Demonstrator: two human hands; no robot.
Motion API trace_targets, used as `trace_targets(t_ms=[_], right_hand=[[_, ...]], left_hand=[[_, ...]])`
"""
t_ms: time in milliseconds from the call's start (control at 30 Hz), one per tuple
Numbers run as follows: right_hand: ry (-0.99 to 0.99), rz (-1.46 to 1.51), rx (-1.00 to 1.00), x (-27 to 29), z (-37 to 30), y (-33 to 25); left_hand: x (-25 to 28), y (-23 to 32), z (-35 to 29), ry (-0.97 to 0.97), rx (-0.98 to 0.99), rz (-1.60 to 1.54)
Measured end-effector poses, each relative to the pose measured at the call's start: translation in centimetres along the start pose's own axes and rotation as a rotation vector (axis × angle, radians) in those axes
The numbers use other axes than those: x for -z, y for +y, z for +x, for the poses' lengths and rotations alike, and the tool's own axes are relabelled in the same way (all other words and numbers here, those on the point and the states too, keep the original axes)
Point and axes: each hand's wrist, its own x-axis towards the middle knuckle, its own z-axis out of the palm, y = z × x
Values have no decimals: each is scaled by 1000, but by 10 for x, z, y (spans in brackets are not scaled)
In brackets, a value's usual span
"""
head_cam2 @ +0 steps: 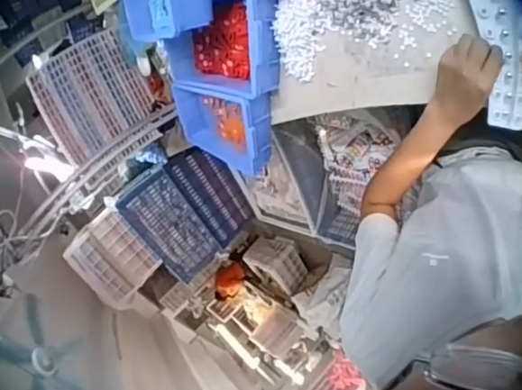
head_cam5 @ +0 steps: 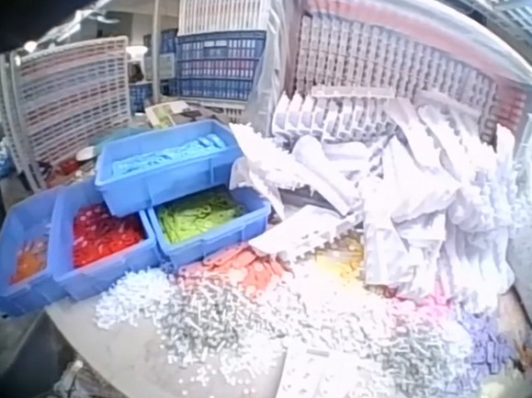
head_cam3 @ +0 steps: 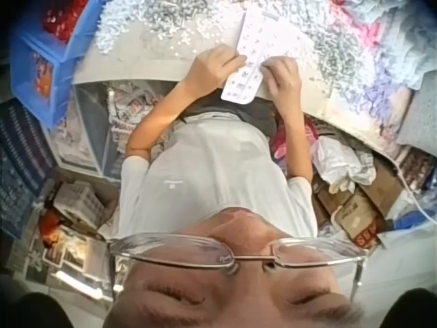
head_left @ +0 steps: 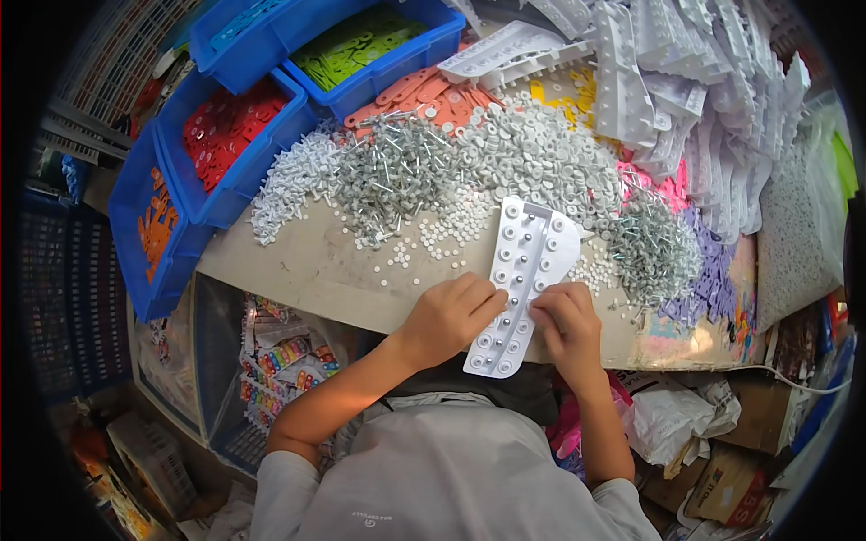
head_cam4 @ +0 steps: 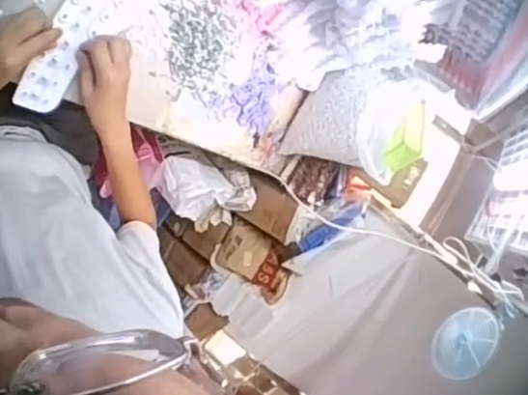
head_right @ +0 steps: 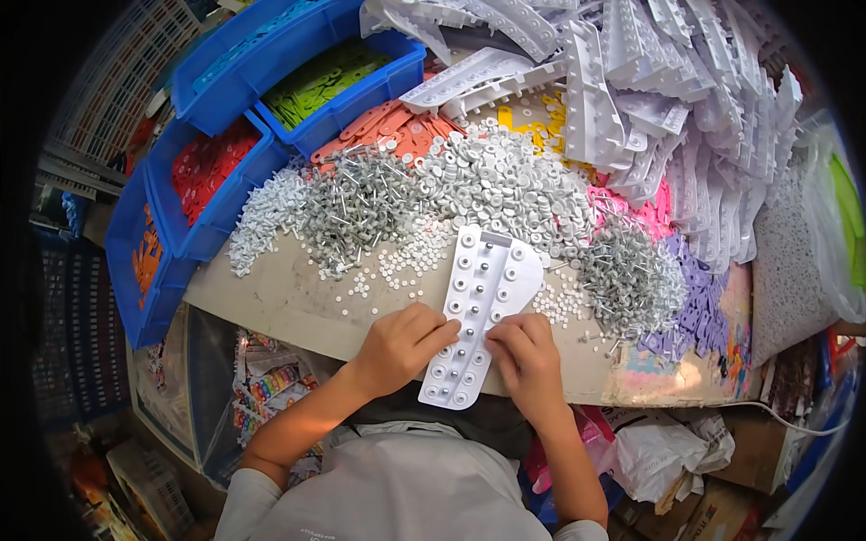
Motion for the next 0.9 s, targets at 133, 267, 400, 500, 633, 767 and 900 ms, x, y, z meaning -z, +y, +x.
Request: trace_targets(t_ms=[133,267,400,500,633,767,900], right_hand=[[63,-47,73,-7,-5,3],[68,-22,81,-8,-5,4],[56,-6,59,-9,-4,5],[49,-21,62,-7,-3,4],[43,-15,52,-7,-3,4],[41,5,39,-8,-4,4],[27,18,41,-8,-4,4]], left_hand=[[-1,1,0,18,-64,42],[-7,2,2,69,159,-139],[-5,6,7,39,227,-152],[-4,10,10,39,314,-216],[-7,7,6,62,248,-202],[0,-2,4,73,26,-94],[3,-8,-3,84,-61,-2]])
